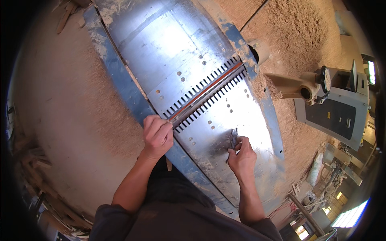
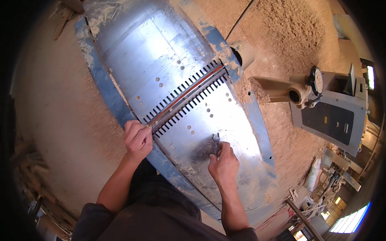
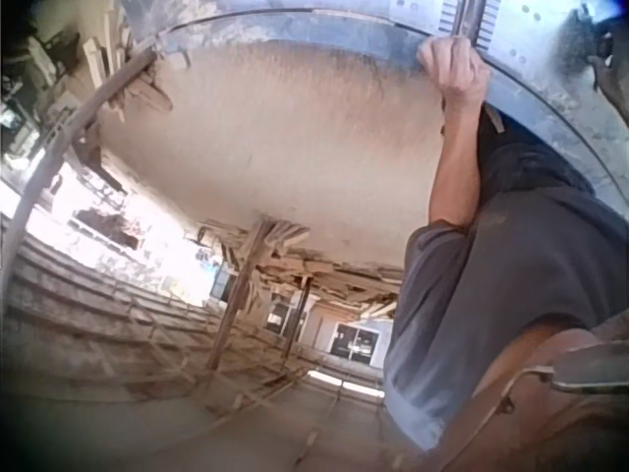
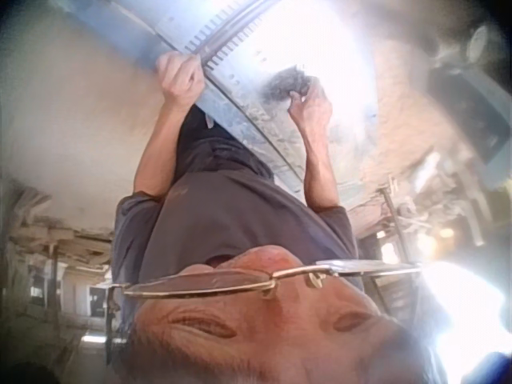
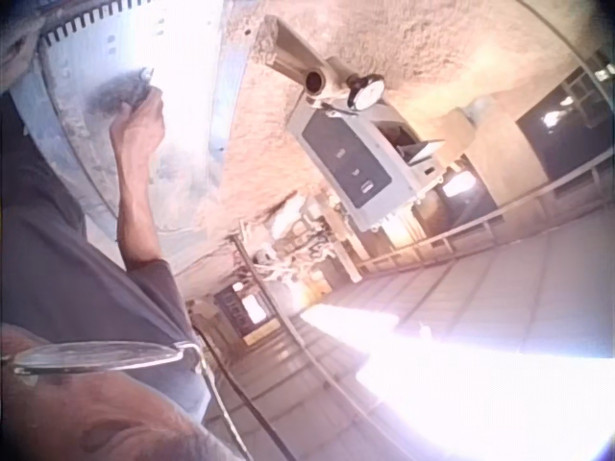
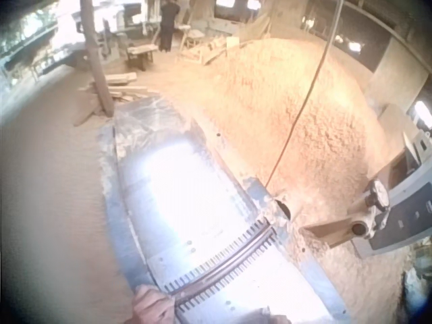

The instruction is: The person uses a wrench to tighten bolts on a metal machine component, likely a jointer or planer. They then place a thin wooden strip into the machine's slot and continue to adjust the bolts with the wrench.

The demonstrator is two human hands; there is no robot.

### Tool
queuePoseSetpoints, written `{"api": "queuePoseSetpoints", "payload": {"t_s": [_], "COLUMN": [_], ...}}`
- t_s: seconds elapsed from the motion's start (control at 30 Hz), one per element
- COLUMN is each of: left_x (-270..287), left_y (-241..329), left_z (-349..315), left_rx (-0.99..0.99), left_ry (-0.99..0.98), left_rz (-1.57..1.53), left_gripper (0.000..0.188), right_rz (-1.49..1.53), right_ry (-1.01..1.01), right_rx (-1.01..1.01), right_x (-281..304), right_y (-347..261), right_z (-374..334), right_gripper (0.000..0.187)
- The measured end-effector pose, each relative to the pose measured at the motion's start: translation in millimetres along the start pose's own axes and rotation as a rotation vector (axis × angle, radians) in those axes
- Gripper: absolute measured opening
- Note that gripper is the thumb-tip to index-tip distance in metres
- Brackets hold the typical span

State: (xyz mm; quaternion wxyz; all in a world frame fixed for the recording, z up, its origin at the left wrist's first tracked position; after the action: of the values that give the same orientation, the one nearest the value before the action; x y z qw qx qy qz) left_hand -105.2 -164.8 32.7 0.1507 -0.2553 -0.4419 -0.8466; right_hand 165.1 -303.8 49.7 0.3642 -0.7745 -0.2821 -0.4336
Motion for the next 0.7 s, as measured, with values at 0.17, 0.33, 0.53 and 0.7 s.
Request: {"api": "queuePoseSetpoints", "payload": {"t_s": [0.17,0.33,0.53,0.7], "left_x": [-1,1,6,6], "left_y": [-5,-9,-16,-17], "left_z": [0,0,5,7], "left_rx": [0.007,-0.021,-0.129,-0.136], "left_ry": [0.022,-0.032,-0.149,-0.129], "left_rz": [-0.039,-0.086,-0.162,-0.195], "left_gripper": [0.023,0.023,0.023,0.023], "right_rz": [-0.050,-0.158,0.422,1.296], "right_ry": [0.060,0.127,0.122,0.282], "right_rx": [-0.092,-0.191,-0.382,-0.289], "right_x": [-11,-18,-5,-17], "right_y": [-7,6,22,-40], "right_z": [-2,-3,-4,-5], "right_gripper": [0.049,0.038,0.005,0.019]}}
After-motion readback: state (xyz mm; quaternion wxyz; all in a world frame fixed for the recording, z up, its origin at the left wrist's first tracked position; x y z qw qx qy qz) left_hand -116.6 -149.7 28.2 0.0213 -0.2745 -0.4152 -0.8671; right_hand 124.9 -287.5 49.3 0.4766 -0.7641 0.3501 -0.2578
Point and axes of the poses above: each hand's wrist, its own z-axis towards the middle knuckle, its own x-axis out of the back of the hand, y = z × x, the point moved 7 cm from there along z, towards the middle knuckle
